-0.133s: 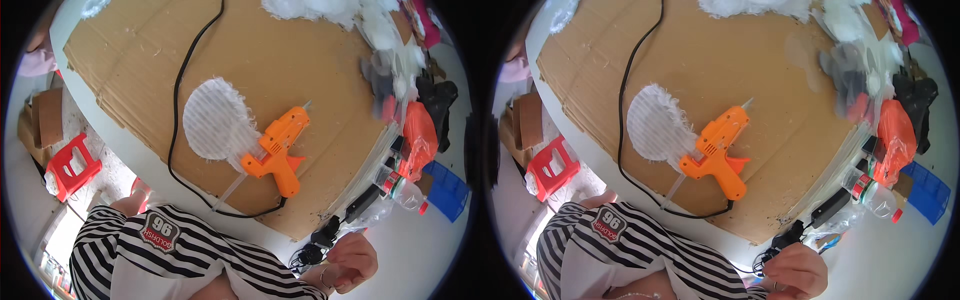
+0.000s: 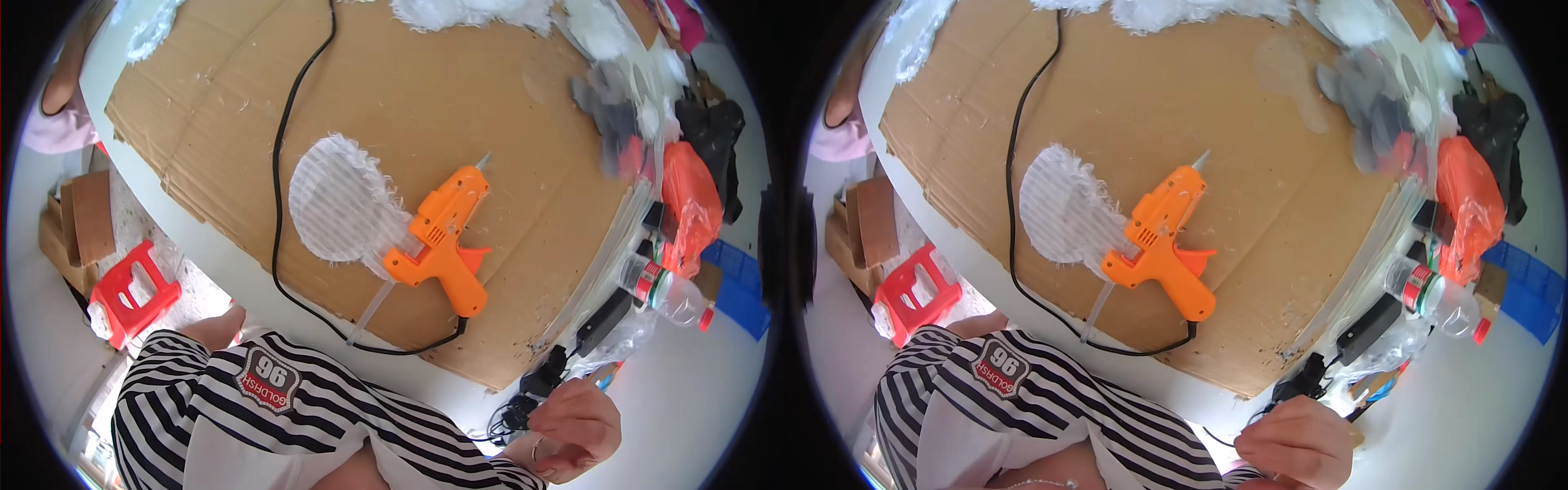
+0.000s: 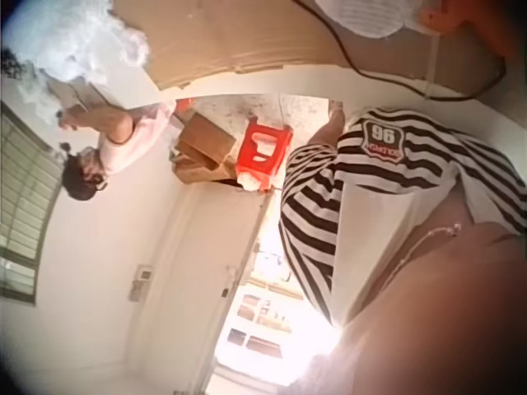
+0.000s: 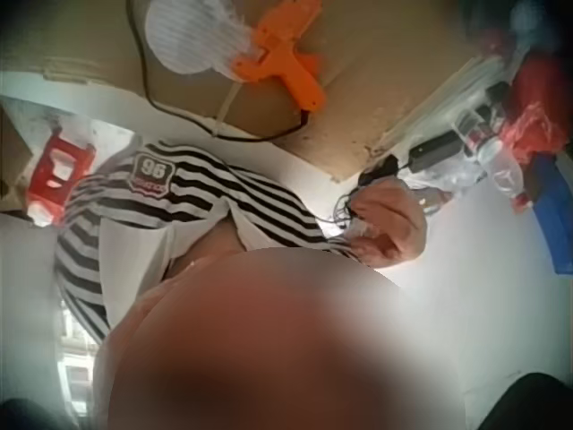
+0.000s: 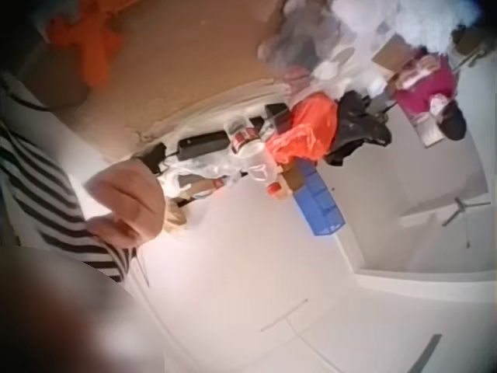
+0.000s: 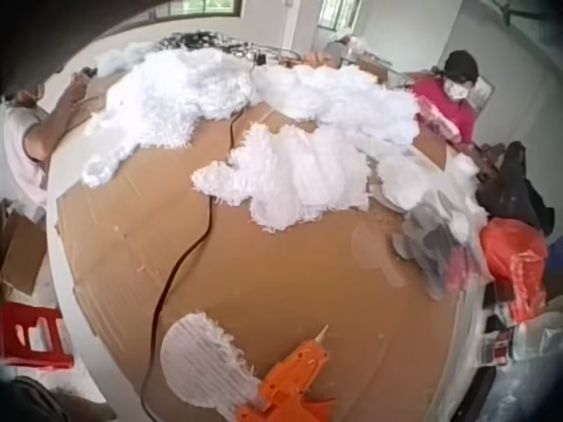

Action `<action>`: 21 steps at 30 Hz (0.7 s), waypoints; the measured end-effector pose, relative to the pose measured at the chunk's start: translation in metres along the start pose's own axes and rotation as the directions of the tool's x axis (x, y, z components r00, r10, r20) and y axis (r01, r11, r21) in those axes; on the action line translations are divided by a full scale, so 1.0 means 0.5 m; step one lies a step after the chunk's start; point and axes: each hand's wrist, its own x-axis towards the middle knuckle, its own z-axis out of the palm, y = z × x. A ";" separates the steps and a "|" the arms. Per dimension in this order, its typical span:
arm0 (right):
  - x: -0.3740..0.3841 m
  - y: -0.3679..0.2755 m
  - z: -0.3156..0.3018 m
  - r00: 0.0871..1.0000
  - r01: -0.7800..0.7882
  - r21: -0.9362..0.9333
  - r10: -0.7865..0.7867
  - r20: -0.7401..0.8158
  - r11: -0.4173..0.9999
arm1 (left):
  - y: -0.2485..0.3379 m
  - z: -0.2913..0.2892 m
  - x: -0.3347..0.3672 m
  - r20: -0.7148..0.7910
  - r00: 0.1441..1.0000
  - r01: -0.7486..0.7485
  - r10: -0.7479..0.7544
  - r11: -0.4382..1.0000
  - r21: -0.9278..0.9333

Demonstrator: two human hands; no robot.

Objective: Using a hot glue gun to attach cotton stuffing to a surface to create a padded object.

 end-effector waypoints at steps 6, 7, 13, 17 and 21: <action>-0.014 -0.032 0.051 0.989 -0.017 -0.191 0.045 0.144 0.982 | 0.012 -0.139 0.057 -0.122 0.988 -0.091 0.096 0.995 0.044; -0.018 -0.048 0.063 0.981 -0.049 -0.225 0.090 0.174 0.973 | 0.026 -0.173 0.096 -0.146 0.982 -0.118 0.123 0.992 0.042; -0.089 -0.096 0.187 0.966 -0.090 -0.591 0.215 0.146 0.802 | 0.032 -0.244 0.209 -0.336 0.894 -0.311 0.295 0.950 0.004; -0.133 -0.151 0.292 0.980 -0.135 -0.726 0.199 0.003 0.675 | 0.041 -0.269 0.190 -0.395 0.824 -0.470 0.406 0.879 -0.077; -0.146 -0.125 0.362 0.974 -0.153 -0.667 -0.002 -0.227 0.729 | 0.045 -0.267 0.130 -0.578 0.694 -0.641 0.430 0.734 -0.224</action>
